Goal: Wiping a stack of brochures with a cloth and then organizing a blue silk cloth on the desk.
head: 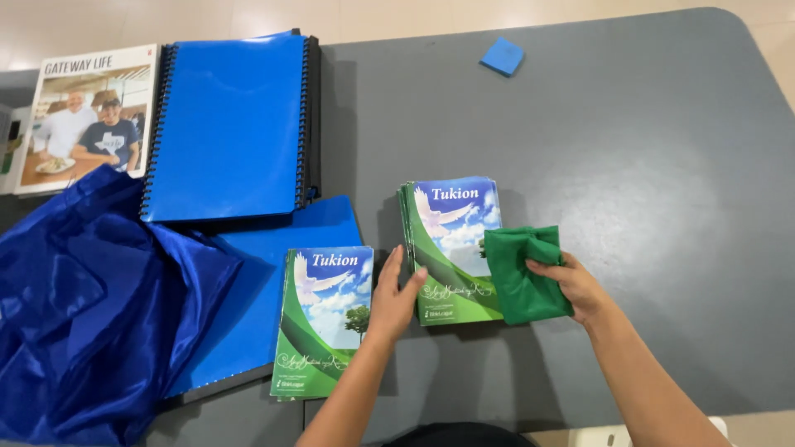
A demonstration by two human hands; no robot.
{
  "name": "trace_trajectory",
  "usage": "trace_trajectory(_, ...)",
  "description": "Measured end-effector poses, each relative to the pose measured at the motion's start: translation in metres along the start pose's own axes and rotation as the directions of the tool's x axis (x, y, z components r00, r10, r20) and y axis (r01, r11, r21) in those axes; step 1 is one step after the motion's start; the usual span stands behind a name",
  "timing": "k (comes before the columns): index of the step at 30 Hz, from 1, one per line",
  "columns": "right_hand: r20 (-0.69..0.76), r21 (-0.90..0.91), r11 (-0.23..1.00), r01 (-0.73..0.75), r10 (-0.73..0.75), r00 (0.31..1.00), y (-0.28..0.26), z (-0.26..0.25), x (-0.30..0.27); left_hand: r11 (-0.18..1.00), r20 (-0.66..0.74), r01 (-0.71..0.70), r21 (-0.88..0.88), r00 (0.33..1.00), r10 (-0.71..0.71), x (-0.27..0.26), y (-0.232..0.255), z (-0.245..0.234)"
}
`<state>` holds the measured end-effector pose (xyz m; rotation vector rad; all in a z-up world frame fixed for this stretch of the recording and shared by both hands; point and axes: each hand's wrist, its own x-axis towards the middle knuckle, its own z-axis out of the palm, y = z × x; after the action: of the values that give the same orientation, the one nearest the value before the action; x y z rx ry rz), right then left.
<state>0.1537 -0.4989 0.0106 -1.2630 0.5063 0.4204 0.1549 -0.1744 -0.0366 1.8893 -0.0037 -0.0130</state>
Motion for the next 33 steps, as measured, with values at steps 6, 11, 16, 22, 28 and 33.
trace_trajectory(6, 0.045, -0.015, 0.998, -0.067, 0.067, 0.997, 0.012, 0.018, 0.027, 0.756, 0.25, 0.565, -0.33, 0.825, -0.508, 0.023, 0.039, 0.016)
trace_trajectory(11, 0.071, -0.05, 0.995, -0.089, 0.092, 0.993, 0.012, 0.031, 0.028, 0.857, 0.215, 0.442, -0.265, 0.893, -0.394, 0.022, 0.012, 0.037)
trace_trajectory(16, 0.049, -0.077, 0.993, -0.091, 0.095, 0.994, 0.008, 0.038, 0.022, 0.872, 0.188, 0.455, -0.181, 0.886, -0.424, 0.026, 0.03, 0.027)
trace_trajectory(22, 0.128, 0.128, 0.978, 0.162, -0.178, 0.976, 0.011, 0.008, -0.01, 0.986, 0.055, 0.168, 0.021, 0.984, -0.169, -0.002, 0.01, -0.049)
trace_trajectory(28, 0.076, -0.061, 0.921, 0.386, -0.381, 0.921, -0.036, 0.111, -0.113, 0.811, -0.229, -0.001, 0.585, 0.959, 0.166, -0.07, 0.014, -0.194)
trace_trajectory(33, 0.584, -0.464, 0.462, 0.756, -0.482, 0.653, -0.012, 0.231, -0.143, 0.808, -0.229, 0.303, 0.506, 0.95, -0.212, -0.111, -0.028, -0.225)
